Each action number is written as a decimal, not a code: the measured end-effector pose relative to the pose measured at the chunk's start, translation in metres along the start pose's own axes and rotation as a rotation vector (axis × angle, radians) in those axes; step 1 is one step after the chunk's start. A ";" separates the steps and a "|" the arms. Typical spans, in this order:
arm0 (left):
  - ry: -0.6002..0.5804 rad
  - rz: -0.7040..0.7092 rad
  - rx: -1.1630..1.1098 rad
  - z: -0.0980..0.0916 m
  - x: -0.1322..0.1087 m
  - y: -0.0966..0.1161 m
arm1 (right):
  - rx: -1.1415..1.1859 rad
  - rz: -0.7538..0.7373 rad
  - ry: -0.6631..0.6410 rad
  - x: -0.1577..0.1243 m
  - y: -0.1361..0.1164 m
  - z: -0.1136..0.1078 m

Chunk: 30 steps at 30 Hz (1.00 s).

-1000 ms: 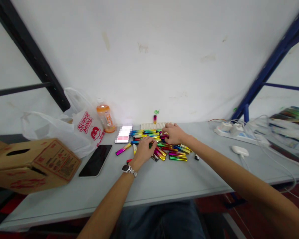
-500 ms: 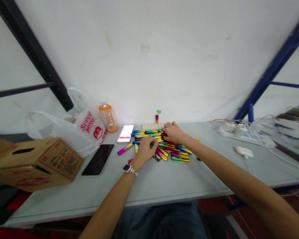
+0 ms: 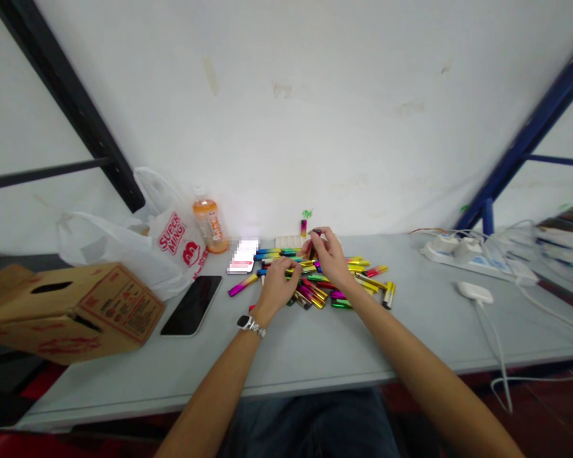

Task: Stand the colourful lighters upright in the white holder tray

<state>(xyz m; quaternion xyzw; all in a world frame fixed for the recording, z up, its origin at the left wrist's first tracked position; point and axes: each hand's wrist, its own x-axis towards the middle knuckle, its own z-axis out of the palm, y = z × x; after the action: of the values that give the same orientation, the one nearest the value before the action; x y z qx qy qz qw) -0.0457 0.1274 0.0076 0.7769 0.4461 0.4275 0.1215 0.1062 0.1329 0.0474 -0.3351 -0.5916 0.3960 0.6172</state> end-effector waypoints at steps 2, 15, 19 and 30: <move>0.004 -0.008 0.007 0.000 0.000 0.000 | 0.132 0.086 0.076 -0.010 0.003 0.005; -0.046 -0.017 0.005 0.003 -0.001 0.004 | -0.149 0.061 0.274 -0.034 0.030 0.002; -0.060 -0.015 0.003 0.004 -0.002 0.003 | -0.177 0.008 0.298 -0.035 0.030 0.002; -0.063 0.001 0.002 0.005 -0.002 0.003 | -0.180 0.040 0.202 -0.042 0.034 0.005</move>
<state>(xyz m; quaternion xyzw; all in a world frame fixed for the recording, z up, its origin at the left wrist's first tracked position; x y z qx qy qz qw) -0.0404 0.1256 0.0050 0.7904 0.4419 0.4024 0.1342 0.0988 0.1113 -0.0015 -0.4389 -0.5528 0.3177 0.6331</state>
